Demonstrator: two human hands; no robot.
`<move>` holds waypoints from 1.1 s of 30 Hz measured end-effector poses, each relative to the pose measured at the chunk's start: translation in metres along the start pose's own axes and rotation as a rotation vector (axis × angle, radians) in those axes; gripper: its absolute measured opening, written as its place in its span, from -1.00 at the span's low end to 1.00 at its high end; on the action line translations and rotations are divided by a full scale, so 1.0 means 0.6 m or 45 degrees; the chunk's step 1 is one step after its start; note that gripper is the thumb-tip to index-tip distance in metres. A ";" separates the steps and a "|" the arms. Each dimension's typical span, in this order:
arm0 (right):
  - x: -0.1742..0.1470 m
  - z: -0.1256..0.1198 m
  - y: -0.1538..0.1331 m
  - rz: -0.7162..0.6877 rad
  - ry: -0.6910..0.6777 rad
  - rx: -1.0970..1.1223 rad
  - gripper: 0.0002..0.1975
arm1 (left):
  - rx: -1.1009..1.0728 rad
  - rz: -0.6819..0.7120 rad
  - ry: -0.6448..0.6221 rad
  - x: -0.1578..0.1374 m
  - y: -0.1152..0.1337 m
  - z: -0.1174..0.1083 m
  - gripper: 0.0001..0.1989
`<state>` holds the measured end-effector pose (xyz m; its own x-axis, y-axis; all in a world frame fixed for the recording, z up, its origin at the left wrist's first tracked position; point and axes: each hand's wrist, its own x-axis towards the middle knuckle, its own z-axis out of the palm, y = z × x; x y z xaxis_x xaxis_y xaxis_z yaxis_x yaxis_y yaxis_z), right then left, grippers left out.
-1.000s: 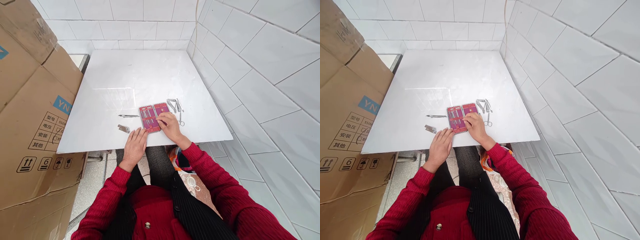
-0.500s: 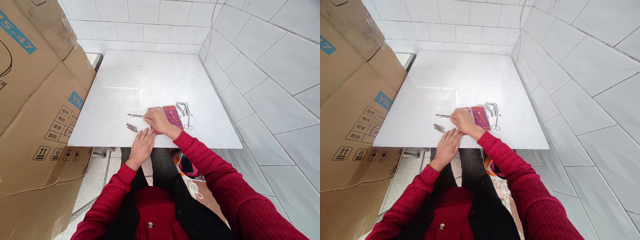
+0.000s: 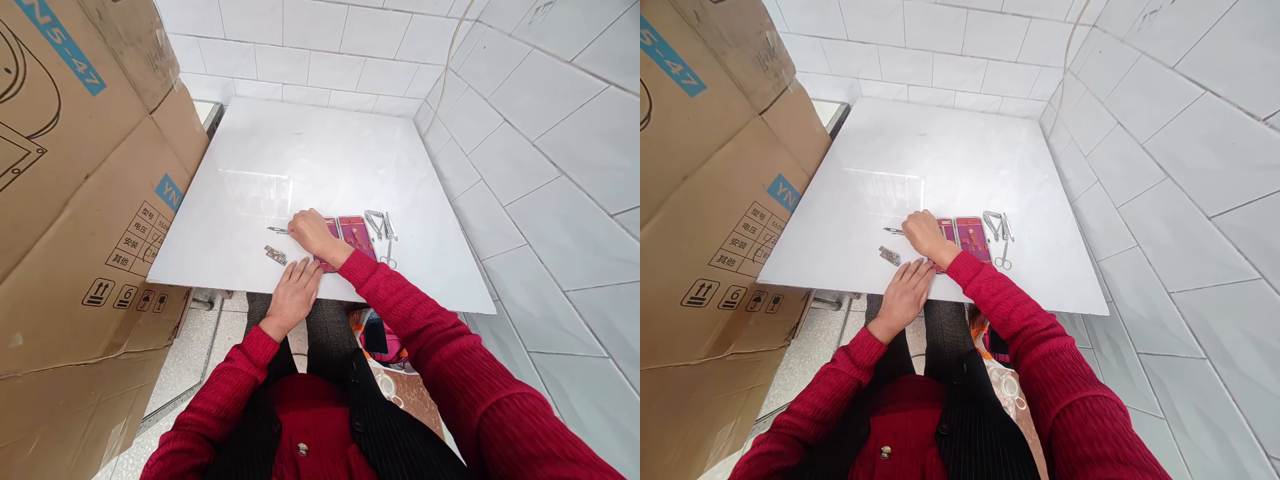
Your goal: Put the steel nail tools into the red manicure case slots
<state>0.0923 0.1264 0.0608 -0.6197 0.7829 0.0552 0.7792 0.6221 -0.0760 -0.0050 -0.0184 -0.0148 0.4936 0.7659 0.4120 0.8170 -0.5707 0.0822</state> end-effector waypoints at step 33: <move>0.003 -0.005 -0.021 -0.090 -0.106 -0.245 -0.71 | 0.068 0.005 0.020 -0.004 0.000 0.004 -0.58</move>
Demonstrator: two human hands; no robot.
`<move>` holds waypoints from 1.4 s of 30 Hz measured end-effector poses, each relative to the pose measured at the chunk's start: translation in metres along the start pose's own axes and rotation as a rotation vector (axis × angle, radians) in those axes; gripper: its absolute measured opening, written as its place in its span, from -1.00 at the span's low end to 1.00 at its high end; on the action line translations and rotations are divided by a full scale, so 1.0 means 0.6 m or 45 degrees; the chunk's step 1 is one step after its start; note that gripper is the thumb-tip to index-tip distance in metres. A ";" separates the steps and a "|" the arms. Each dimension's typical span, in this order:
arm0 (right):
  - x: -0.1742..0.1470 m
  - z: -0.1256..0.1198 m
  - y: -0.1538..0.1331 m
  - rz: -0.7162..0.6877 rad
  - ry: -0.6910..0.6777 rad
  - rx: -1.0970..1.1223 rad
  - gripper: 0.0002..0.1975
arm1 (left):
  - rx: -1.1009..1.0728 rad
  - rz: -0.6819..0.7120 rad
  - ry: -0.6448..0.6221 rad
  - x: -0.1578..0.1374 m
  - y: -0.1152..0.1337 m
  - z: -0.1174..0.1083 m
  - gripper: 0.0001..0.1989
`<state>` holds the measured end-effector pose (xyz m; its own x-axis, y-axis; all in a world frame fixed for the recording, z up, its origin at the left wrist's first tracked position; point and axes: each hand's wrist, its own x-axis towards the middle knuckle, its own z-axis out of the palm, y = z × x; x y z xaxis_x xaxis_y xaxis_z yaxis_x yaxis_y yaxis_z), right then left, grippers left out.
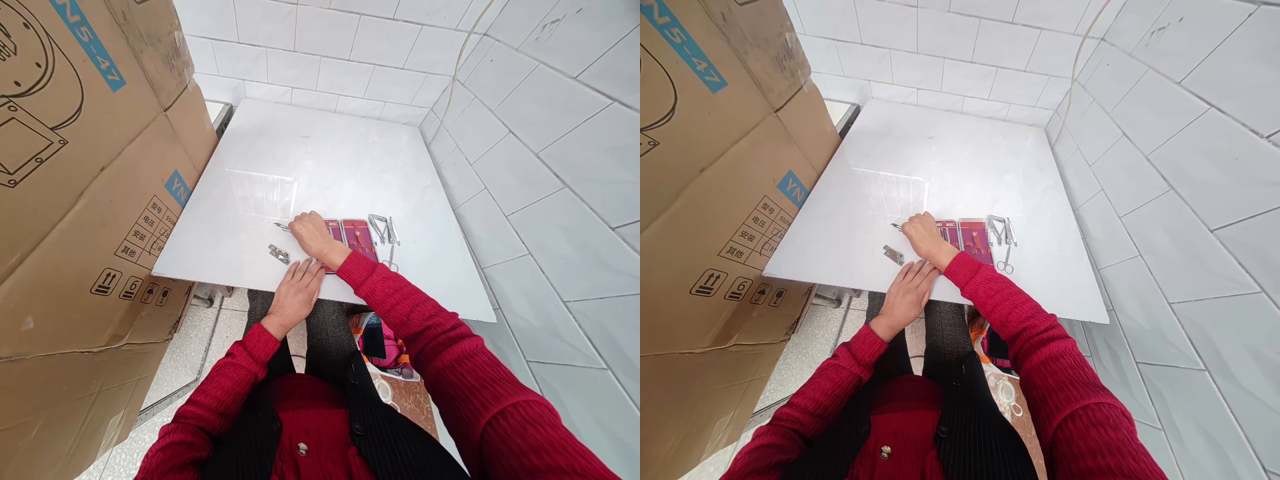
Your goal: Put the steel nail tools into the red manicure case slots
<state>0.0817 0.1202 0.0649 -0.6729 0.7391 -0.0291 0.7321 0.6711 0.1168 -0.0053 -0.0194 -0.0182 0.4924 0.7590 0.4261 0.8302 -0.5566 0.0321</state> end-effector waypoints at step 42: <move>-0.018 0.041 0.102 0.485 0.243 1.364 -0.94 | -0.047 -0.003 0.012 0.002 -0.001 -0.005 -0.59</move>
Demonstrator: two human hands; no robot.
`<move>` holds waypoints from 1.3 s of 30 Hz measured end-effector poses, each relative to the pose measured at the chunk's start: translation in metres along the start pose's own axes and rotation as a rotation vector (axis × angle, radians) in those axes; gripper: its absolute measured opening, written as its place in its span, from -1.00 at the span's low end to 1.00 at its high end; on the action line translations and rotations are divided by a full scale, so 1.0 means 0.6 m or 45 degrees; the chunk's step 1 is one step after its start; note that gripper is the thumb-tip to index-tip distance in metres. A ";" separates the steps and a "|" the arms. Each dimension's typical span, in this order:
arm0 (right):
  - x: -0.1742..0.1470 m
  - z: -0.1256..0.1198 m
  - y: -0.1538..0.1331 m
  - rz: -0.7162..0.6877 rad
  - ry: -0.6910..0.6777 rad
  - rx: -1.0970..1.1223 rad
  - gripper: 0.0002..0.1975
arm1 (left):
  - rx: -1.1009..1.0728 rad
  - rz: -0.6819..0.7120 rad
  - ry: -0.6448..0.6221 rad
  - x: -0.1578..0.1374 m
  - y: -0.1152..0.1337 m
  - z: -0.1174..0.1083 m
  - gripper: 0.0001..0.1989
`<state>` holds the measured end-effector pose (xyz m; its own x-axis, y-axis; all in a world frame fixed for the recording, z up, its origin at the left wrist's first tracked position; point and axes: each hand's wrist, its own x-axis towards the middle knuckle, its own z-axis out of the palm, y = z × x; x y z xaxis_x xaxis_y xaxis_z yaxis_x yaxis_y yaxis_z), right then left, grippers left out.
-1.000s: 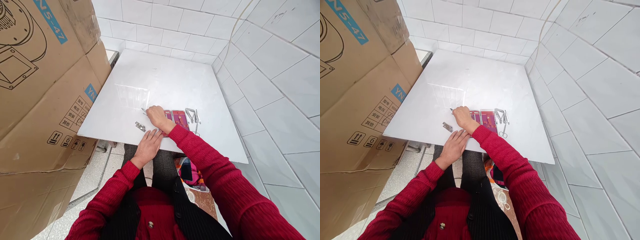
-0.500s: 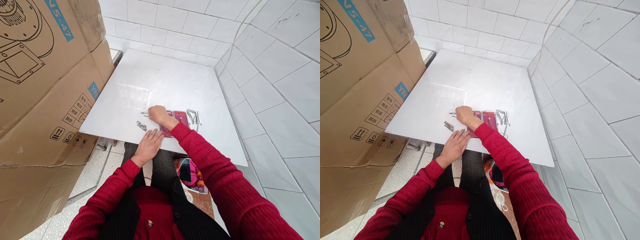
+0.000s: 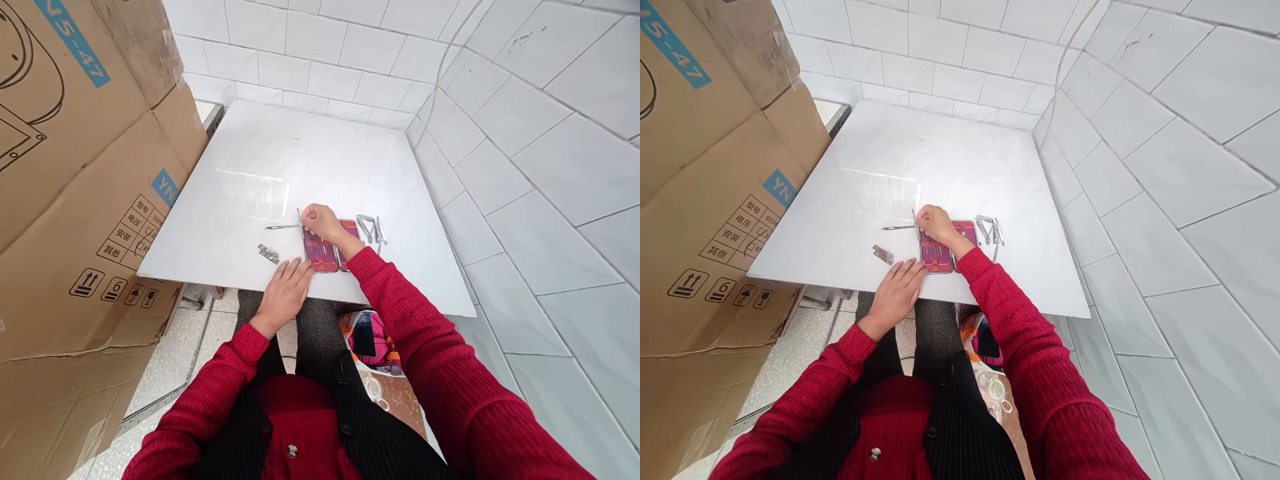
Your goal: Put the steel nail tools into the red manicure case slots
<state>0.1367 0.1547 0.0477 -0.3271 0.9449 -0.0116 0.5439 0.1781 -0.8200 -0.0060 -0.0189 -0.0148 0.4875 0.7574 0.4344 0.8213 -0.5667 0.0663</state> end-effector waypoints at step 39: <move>-0.028 -0.050 0.100 0.034 0.339 0.234 -0.73 | 0.046 0.028 0.032 0.012 -0.004 -0.002 -0.59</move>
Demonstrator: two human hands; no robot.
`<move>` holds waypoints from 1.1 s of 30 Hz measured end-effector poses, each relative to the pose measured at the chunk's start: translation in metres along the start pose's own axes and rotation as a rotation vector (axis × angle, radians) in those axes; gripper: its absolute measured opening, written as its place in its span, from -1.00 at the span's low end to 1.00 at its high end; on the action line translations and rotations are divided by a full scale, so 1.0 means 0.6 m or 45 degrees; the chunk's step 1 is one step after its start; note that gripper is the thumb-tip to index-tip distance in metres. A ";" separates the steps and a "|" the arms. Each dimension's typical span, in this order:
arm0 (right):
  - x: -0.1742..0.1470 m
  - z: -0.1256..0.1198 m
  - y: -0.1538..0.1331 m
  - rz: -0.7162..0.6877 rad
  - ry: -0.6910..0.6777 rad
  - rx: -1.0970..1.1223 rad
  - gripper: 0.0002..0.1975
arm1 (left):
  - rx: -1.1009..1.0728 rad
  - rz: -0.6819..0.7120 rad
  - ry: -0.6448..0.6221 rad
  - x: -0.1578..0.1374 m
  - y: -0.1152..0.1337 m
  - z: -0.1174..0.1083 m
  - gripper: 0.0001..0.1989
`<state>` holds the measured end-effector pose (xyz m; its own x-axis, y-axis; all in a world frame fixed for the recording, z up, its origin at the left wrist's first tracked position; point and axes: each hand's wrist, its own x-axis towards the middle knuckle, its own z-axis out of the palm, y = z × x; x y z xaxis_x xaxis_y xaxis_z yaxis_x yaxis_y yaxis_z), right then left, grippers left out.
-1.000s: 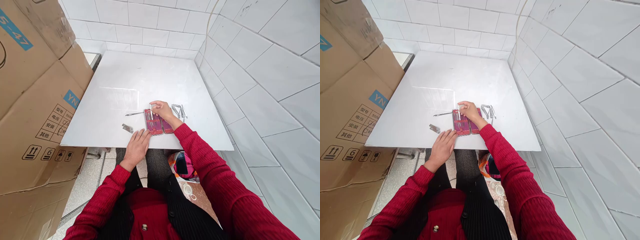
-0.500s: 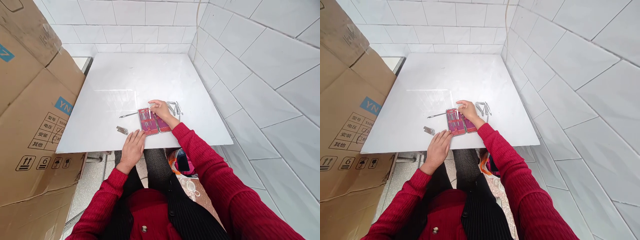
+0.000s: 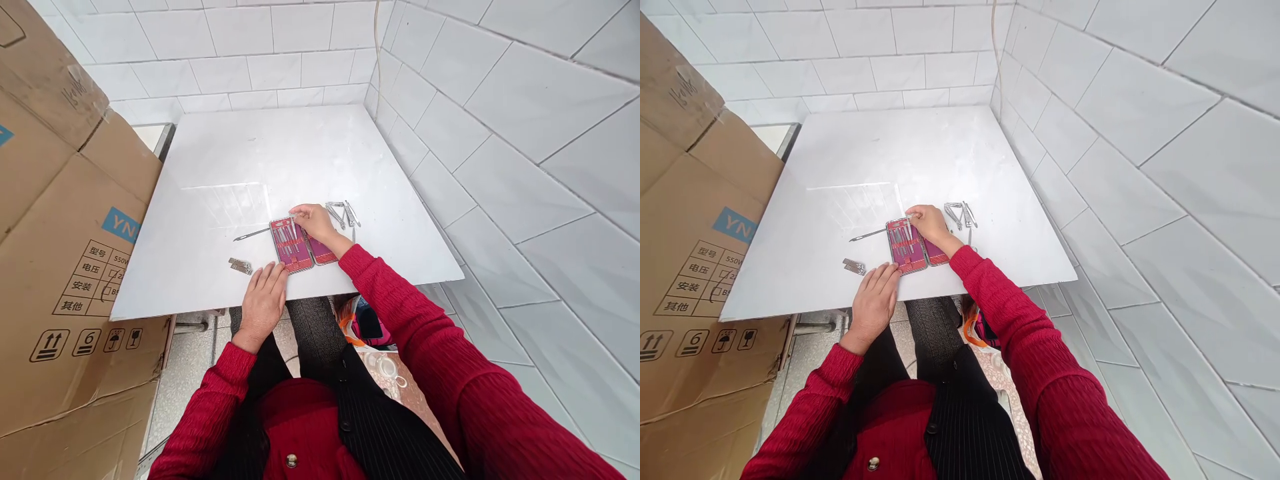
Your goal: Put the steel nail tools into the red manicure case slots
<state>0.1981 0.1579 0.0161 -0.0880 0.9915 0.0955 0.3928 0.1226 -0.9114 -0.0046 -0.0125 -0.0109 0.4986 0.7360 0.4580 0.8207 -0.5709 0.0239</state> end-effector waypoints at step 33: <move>-0.031 -0.005 -0.012 -0.321 -0.047 -0.706 -0.70 | -0.029 -0.012 0.016 -0.001 0.001 0.004 -0.61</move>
<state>0.1996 0.1386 0.0219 -0.2683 0.9280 0.2584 0.7728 0.3675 -0.5174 -0.0040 -0.0122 -0.0133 0.4869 0.7368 0.4691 0.8187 -0.5721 0.0487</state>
